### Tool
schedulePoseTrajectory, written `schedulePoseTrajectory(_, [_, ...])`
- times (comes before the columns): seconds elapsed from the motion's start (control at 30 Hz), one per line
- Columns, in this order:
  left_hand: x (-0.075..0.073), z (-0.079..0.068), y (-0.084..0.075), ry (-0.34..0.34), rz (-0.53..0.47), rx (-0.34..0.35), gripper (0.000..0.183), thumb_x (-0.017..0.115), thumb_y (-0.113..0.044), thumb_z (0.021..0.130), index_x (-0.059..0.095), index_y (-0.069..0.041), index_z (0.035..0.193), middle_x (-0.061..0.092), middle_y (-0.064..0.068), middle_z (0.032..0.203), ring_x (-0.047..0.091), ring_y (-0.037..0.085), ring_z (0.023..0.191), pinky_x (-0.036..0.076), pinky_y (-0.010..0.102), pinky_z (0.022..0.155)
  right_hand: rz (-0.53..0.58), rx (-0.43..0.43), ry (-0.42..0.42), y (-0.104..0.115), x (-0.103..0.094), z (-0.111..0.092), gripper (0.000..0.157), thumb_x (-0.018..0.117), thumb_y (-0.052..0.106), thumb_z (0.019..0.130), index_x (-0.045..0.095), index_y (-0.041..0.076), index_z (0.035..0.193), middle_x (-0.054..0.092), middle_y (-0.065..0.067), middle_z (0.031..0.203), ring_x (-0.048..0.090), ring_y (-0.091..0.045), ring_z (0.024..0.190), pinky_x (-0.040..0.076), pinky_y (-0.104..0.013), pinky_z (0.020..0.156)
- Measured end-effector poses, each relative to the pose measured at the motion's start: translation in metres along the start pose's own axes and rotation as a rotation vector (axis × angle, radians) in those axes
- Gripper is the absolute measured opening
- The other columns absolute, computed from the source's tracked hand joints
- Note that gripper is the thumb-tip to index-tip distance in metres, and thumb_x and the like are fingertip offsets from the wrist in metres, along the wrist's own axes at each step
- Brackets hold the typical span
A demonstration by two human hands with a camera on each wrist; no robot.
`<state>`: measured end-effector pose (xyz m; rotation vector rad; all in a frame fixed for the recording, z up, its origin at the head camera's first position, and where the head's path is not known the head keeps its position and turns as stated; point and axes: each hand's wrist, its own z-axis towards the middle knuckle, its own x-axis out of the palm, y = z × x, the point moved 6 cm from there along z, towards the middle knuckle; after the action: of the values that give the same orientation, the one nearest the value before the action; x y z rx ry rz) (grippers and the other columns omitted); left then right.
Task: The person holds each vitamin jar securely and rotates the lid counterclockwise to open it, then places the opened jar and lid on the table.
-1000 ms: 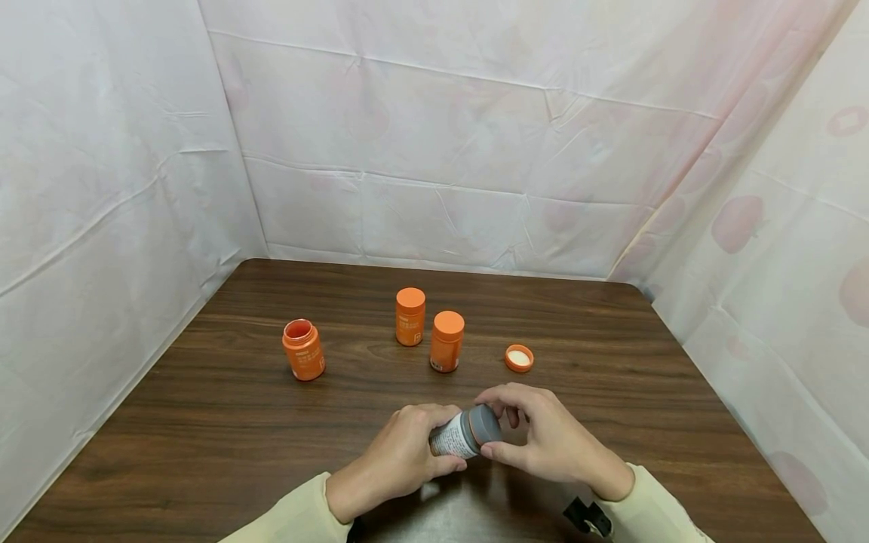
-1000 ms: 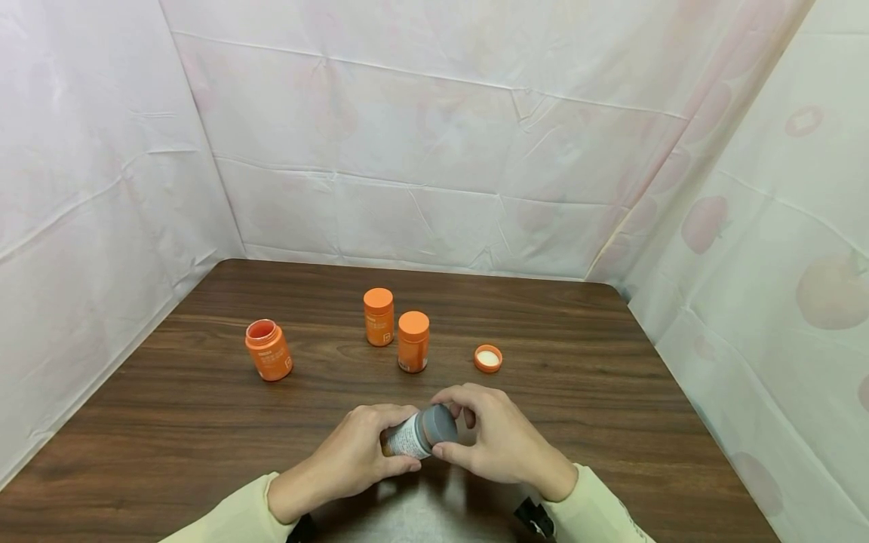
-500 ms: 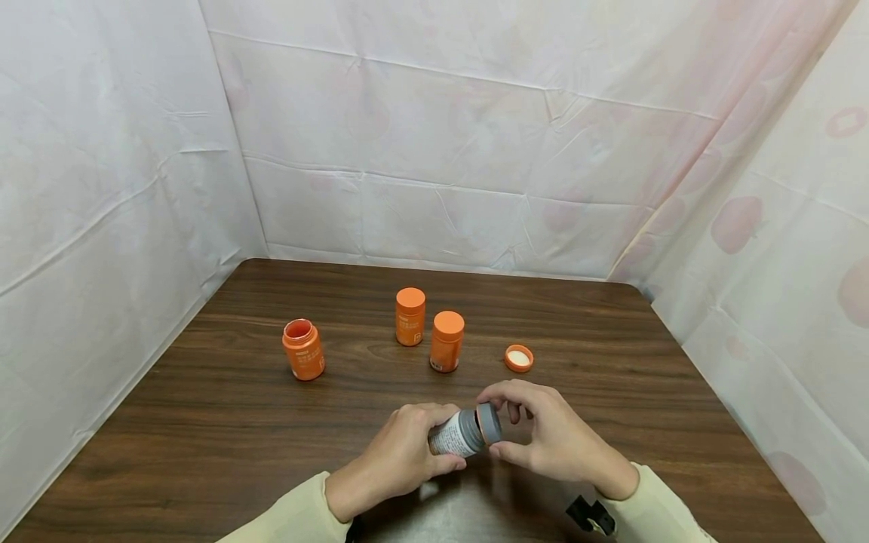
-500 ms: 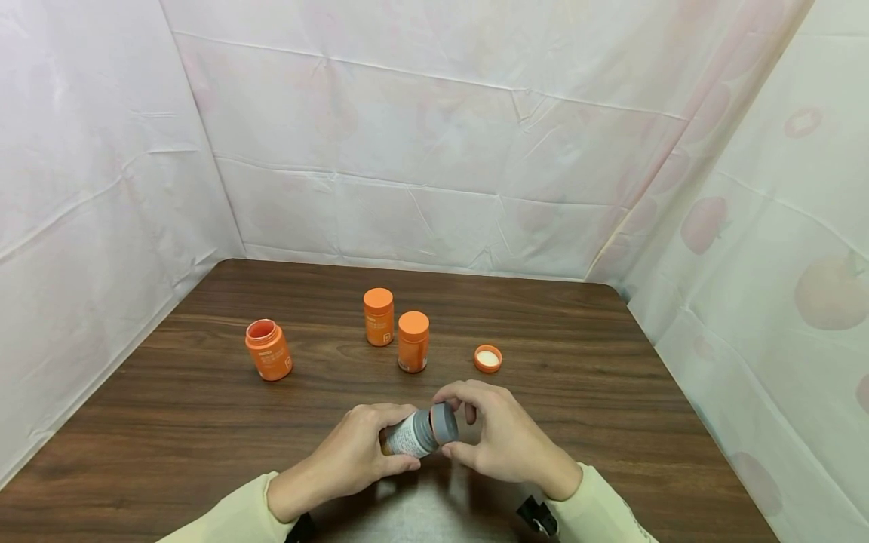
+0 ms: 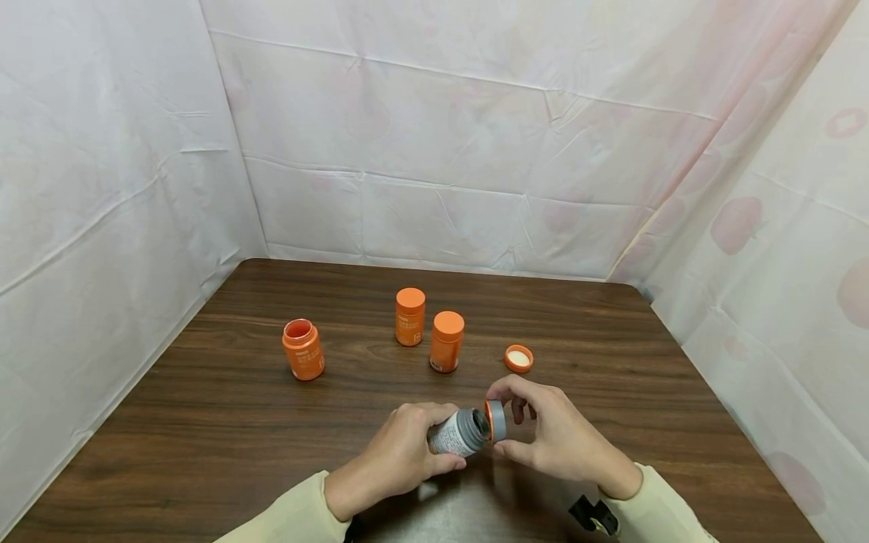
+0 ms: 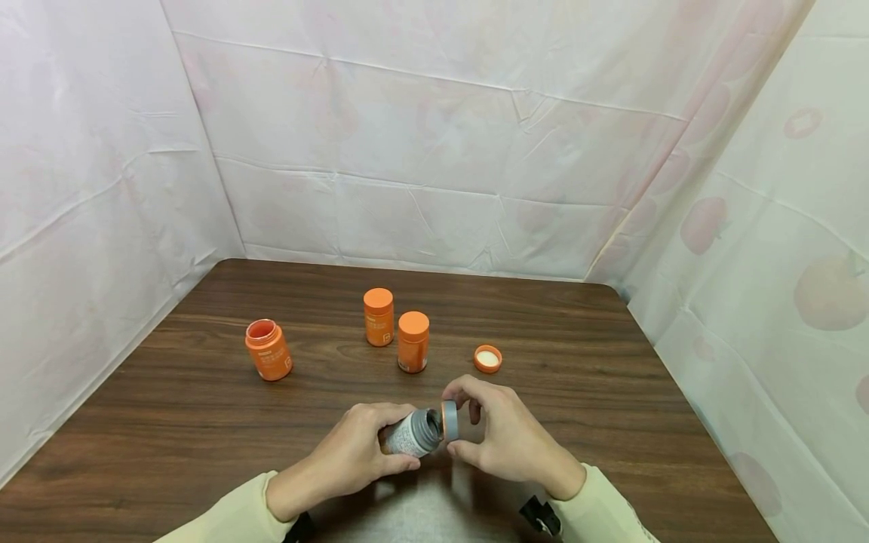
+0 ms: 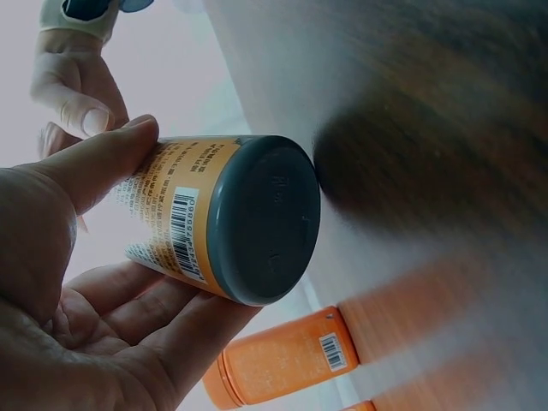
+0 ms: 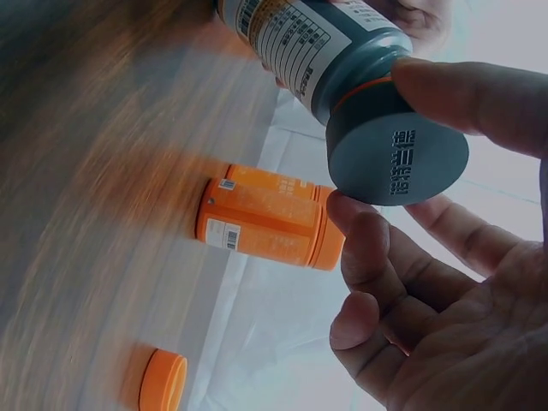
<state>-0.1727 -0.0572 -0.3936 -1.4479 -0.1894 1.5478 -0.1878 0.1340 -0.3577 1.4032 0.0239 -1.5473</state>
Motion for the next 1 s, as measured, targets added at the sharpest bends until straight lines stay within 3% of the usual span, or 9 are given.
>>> schedulePoseTrajectory(0.2, [-0.001, 0.001, 0.001, 0.001, 0.001, -0.003, 0.039, 0.094, -0.021, 0.075, 0.073, -0.024, 0.107, 0.069, -0.012, 0.099, 0.061, 0.000, 0.083, 0.051, 0.021, 0.072, 0.000, 0.024, 0.006, -0.003, -0.001, 0.000, 0.061, 0.094, 0.007, 0.067, 0.061, 0.023, 0.117, 0.060, 0.015, 0.093, 0.059, -0.013, 0.076, 0.047, -0.025, 0.067])
schedulePoseTrajectory(0.43, [-0.003, 0.000, 0.002, -0.018, 0.016, 0.006, 0.040, 0.094, -0.022, 0.074, 0.072, -0.025, 0.107, 0.068, -0.013, 0.097, 0.061, 0.001, 0.082, 0.051, 0.022, 0.073, -0.001, 0.041, 0.012, -0.007, -0.002, -0.002, 0.059, 0.091, 0.008, 0.070, 0.059, 0.021, 0.117, 0.062, 0.015, 0.093, 0.061, -0.015, 0.077, 0.050, -0.030, 0.066])
schedulePoseTrajectory(0.67, [-0.007, 0.001, 0.002, -0.023, 0.020, 0.002, 0.041, 0.094, -0.022, 0.074, 0.073, -0.023, 0.110, 0.070, -0.011, 0.100, 0.062, 0.002, 0.085, 0.052, 0.025, 0.075, -0.010, 0.034, 0.003, -0.008, -0.002, -0.002, 0.059, 0.092, 0.009, 0.069, 0.059, 0.018, 0.116, 0.062, 0.014, 0.090, 0.060, -0.012, 0.076, 0.049, -0.025, 0.066])
schedulePoseTrajectory(1.0, [-0.011, 0.001, 0.003, -0.035, 0.023, -0.008, 0.043, 0.094, -0.022, 0.075, 0.073, -0.022, 0.112, 0.070, -0.010, 0.099, 0.062, 0.002, 0.084, 0.053, 0.025, 0.075, -0.045, 0.062, -0.062, -0.012, -0.007, -0.004, 0.058, 0.095, 0.011, 0.065, 0.063, 0.019, 0.113, 0.062, 0.011, 0.092, 0.059, -0.014, 0.078, 0.047, -0.028, 0.068])
